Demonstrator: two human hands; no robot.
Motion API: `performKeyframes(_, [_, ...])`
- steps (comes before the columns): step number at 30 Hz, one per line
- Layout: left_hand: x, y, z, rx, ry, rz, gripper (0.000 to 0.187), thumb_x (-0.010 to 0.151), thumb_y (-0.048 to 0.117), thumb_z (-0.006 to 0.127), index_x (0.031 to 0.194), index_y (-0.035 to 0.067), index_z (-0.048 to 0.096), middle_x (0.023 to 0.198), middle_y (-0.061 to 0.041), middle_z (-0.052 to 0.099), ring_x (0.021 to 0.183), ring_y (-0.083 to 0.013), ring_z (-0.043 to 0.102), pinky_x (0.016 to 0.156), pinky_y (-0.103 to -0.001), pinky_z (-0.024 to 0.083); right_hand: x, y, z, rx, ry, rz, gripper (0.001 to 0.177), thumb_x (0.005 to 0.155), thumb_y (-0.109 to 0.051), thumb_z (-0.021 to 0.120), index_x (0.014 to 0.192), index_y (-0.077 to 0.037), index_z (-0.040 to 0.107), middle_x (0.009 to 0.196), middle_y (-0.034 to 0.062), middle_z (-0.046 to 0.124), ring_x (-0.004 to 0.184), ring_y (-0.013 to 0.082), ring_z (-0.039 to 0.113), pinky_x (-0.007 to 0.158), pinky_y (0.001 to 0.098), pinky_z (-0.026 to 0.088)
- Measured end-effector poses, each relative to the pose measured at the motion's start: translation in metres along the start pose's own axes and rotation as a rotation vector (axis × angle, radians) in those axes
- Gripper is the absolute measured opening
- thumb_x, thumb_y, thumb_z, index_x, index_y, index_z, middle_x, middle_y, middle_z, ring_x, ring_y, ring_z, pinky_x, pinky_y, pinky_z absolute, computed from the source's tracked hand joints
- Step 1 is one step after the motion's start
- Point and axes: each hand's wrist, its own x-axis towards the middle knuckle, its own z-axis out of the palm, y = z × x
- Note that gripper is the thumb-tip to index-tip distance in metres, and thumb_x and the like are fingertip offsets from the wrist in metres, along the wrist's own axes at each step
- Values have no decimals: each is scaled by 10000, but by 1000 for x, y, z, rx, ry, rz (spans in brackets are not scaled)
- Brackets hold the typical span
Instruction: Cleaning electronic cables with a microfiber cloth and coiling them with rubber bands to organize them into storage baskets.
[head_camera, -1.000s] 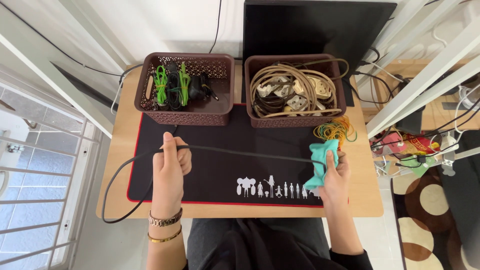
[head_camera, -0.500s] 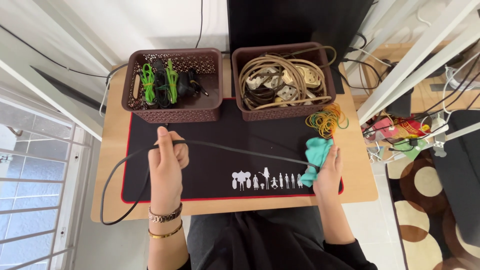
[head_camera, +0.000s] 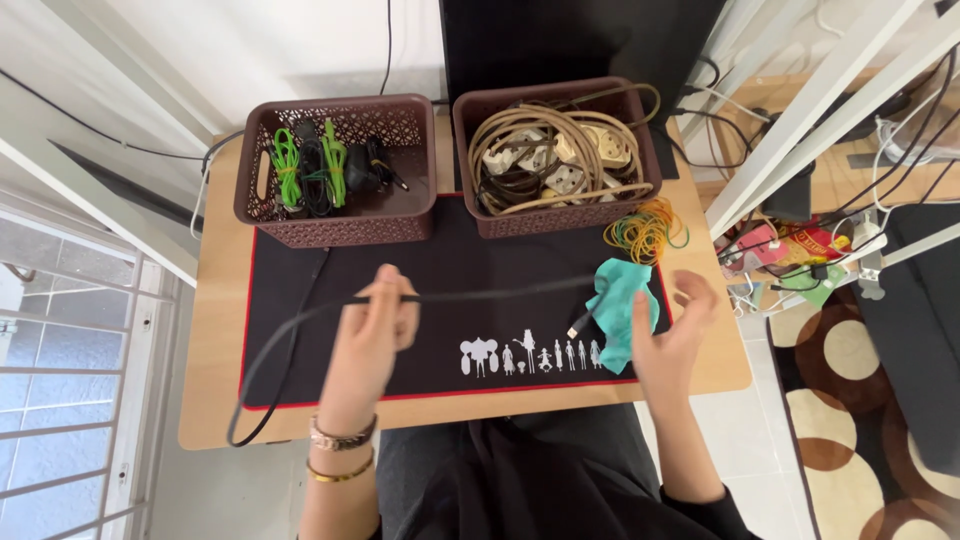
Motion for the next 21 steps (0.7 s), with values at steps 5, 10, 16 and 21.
performKeyframes(5, [-6, -32, 26, -137, -220, -114, 415, 1118, 320, 405, 774, 103, 489, 630, 82, 309, 531, -42, 252, 468, -242, 212, 20, -93, -4, 243, -299, -408, 566, 908, -115, 738, 1398, 17, 488, 1420, 216, 534, 1311, 370, 524, 1114, 461, 398])
performKeyframes(10, [-18, -22, 42, -299, -226, -192, 421, 1119, 333, 422, 772, 95, 440, 670, 58, 378, 572, -59, 343, 517, -233, 309, 17, -111, -1, 326, -765, -339, 319, 854, -105, 789, 1134, -11, 669, 933, 75, 674, 799, 233, 627, 722, 354, 488])
performKeyframes(16, [-10, -88, -5, -964, 292, -315, 308, 1025, 327, 557, 822, 98, 521, 719, 29, 504, 637, -79, 509, 617, -203, 480, 33, -101, -24, 388, -838, -366, 138, 842, -17, 768, 966, -25, 708, 752, 44, 625, 612, 148, 607, 537, 282, 468])
performKeyframes(21, [-11, -156, -66, -1201, 536, -272, 369, 998, 385, 690, 795, 130, 518, 677, 51, 482, 570, -50, 487, 561, -177, 483, 51, -68, -55, 336, -733, -434, 117, 841, -18, 757, 945, -9, 704, 738, 32, 621, 663, 142, 587, 586, 279, 457])
